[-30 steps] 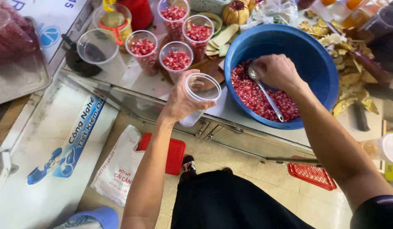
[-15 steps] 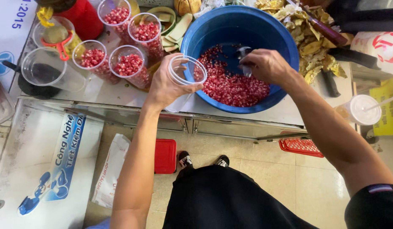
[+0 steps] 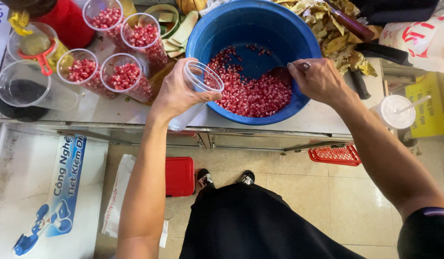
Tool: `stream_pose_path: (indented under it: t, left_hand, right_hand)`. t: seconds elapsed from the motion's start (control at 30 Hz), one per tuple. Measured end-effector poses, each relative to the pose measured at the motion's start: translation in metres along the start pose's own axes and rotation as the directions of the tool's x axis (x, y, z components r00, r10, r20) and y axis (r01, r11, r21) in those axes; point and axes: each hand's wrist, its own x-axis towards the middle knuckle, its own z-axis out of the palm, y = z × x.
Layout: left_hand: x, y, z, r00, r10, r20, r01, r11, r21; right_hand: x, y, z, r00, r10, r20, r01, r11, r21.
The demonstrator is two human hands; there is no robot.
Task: The person fills plastic cups with pomegranate seeds from a large blue bowl using a slotted spoon and then places plastic lids on the filled cups.
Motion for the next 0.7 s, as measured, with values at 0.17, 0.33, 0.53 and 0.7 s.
stream_pose_path:
  t: [0.17, 0.33, 0.53, 0.7]
  left_hand:
    - [0.008, 0.015, -0.007, 0.993, -0.101, 0.058, 0.102, 0.995, -0.014]
    - [0.028, 0.034, 0.002, 0.99, -0.091, 0.109, 0.07, 0.979, 0.189]
    - [0.054, 0.049, 0.028, 0.977, -0.119, 0.176, 0.034, 0.905, 0.424]
    - [0.079, 0.06, 0.053, 0.985, -0.075, 0.153, 0.005, 0.911, 0.412]
  right_hand:
    - [-0.004, -0.008, 0.022, 0.995, -0.01, -0.095, 0.019, 0.996, 0.092]
    - [0.001, 0.014, 0.045, 0.941, 0.338, -0.028, -0.275, 0.809, 0.519]
    - [0.002, 0.031, 0.04, 0.847, 0.529, 0.053, -0.348, 0.475, 0.808]
    - [0.012, -0.006, -0.009, 0.874, 0.459, -0.16, -0.169, 0.595, 0.786]
